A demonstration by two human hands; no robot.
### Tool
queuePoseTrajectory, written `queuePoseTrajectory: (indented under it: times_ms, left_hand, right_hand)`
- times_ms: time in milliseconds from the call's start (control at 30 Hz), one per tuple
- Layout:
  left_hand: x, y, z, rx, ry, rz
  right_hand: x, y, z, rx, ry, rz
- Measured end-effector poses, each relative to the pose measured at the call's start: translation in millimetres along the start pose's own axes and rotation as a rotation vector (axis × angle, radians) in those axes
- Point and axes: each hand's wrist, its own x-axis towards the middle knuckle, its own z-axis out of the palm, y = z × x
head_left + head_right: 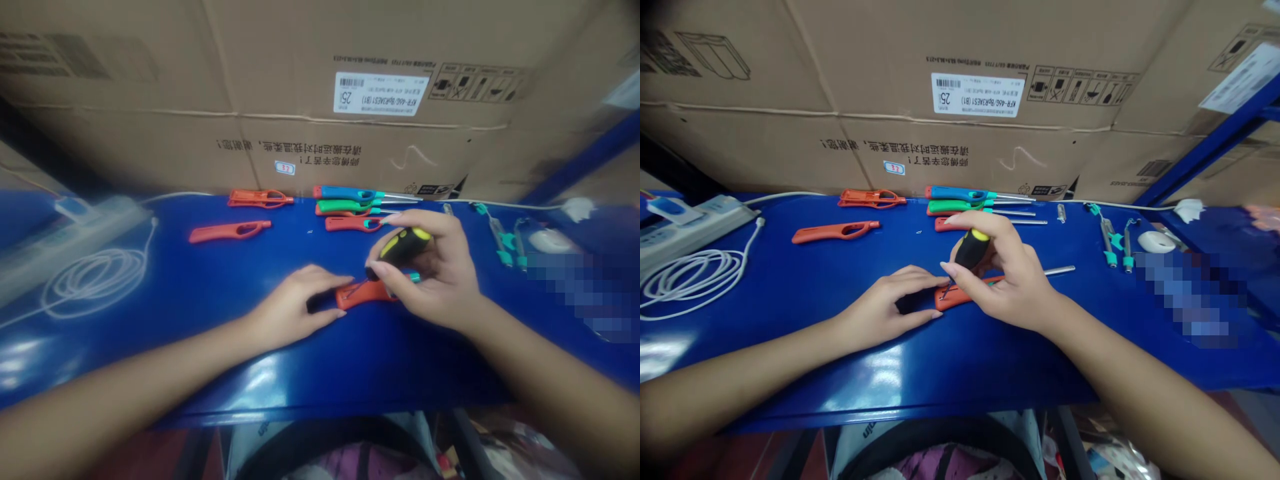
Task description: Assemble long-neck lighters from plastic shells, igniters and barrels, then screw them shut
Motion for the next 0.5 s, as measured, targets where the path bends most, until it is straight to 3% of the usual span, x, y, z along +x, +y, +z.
queuePoseTrajectory:
  times_ms: [300, 500]
  left_hand:
    - [1.7, 1.7, -0.1, 0.012, -0.001, 0.016]
    - [0.9, 3.7, -0.3, -0.041, -0.003, -0.083]
  right_hand:
    - [0.5, -0.3, -3.1, -0.013, 0.016, -0.009]
    - [-0.3, 0.6, -1.6, 0.002, 0.010, -0.008]
